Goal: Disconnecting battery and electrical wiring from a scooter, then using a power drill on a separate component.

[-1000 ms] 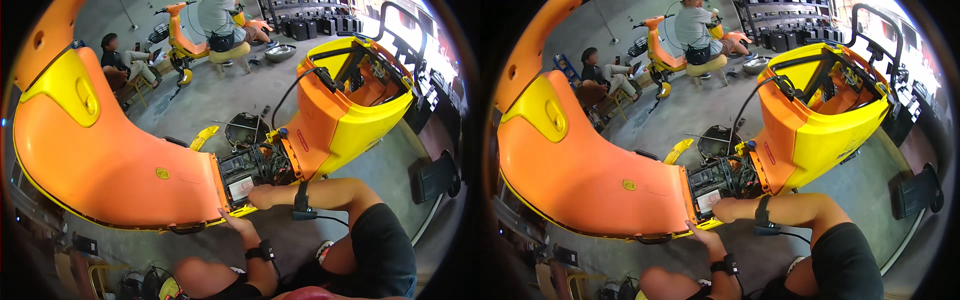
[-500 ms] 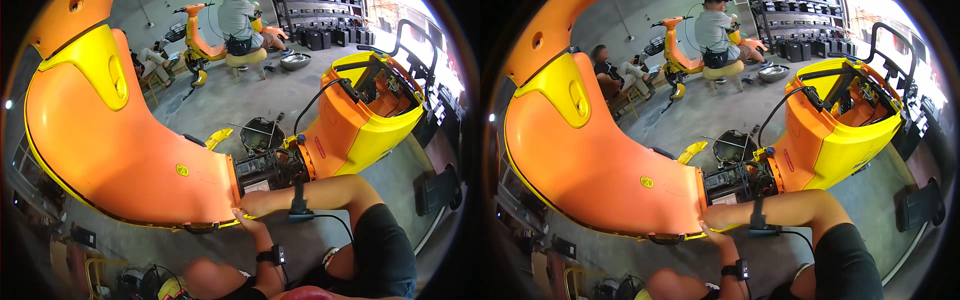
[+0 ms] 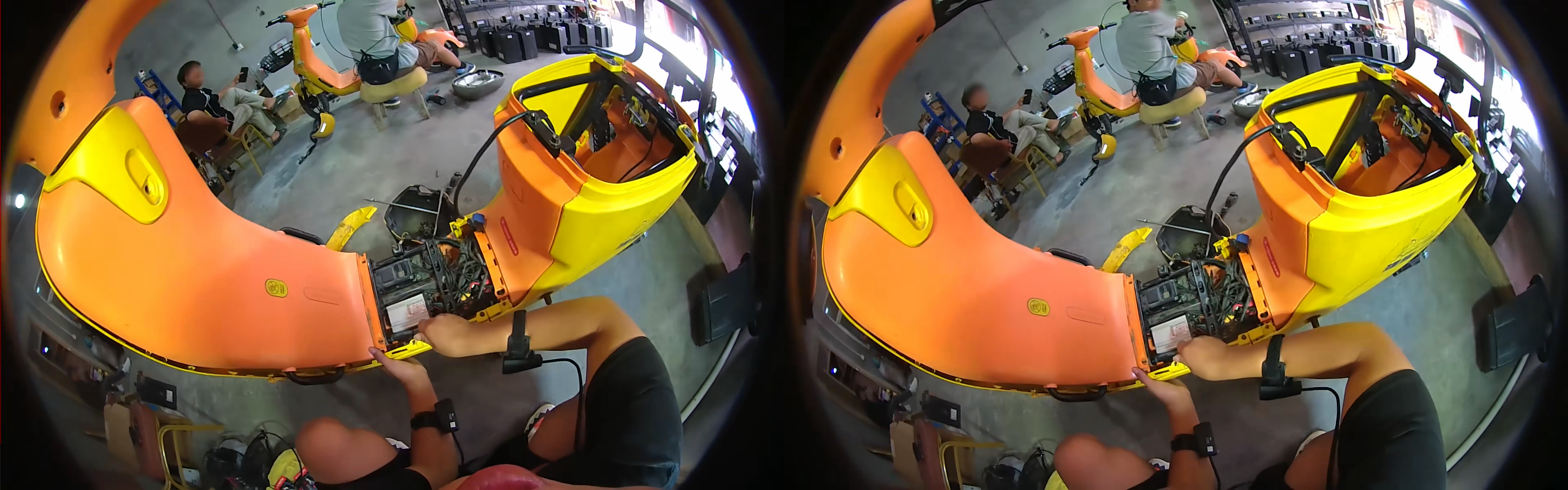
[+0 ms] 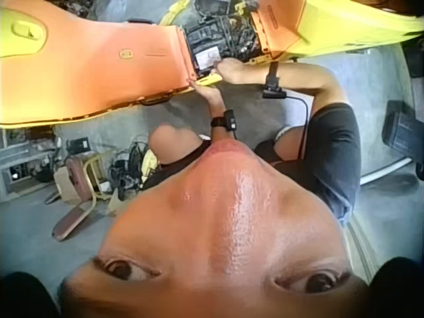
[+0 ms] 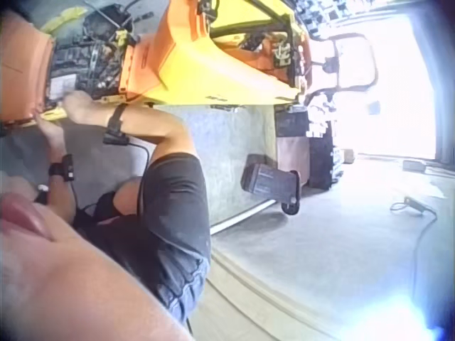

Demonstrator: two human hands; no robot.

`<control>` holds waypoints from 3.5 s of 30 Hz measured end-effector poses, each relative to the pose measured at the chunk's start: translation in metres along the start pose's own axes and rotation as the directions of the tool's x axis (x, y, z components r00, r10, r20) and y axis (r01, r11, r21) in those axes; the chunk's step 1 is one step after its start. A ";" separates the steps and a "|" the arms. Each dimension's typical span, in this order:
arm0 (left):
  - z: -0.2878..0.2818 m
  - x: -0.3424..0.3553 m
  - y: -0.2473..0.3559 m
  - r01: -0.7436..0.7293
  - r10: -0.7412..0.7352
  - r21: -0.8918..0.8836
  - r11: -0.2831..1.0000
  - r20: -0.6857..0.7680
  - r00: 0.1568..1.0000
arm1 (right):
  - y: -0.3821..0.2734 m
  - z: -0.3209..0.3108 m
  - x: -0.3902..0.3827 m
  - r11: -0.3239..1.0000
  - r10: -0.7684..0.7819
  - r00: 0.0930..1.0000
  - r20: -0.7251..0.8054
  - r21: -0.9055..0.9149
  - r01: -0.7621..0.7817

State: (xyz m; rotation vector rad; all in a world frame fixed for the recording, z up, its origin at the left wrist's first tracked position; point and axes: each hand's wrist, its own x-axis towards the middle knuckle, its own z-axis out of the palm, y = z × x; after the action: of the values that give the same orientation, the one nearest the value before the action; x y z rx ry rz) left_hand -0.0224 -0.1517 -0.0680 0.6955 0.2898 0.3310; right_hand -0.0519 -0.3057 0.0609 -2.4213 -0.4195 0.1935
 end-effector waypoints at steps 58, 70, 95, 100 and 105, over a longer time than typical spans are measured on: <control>0.004 0.050 0.052 -0.315 0.315 -0.011 0.949 0.070 0.946 | 0.014 0.012 0.020 0.953 0.224 0.973 -0.061 0.224 -0.206; 0.001 0.052 0.050 -0.294 0.297 -0.050 0.955 0.121 0.947 | 0.008 0.002 0.019 0.940 0.295 0.956 -0.001 0.181 -0.290; -0.010 0.063 0.043 -0.257 0.259 -0.069 0.964 0.015 0.966 | 0.018 0.008 0.026 0.886 0.322 0.946 -0.038 0.365 -0.287; -0.001 0.053 0.045 -0.239 0.234 -0.075 0.968 -0.062 0.970 | 0.015 0.008 0.027 0.897 0.314 0.948 -0.055 0.344 -0.278; -0.005 0.060 0.041 -0.226 0.228 -0.080 0.971 0.017 0.973 | 0.018 0.002 0.022 0.882 0.316 0.949 -0.021 0.375 -0.286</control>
State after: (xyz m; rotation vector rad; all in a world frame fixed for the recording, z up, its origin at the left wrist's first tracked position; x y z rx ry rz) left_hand 0.0221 -0.0960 -0.0533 0.6565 0.1715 0.5486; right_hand -0.0277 -0.3100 0.0473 -2.0989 0.0375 0.2811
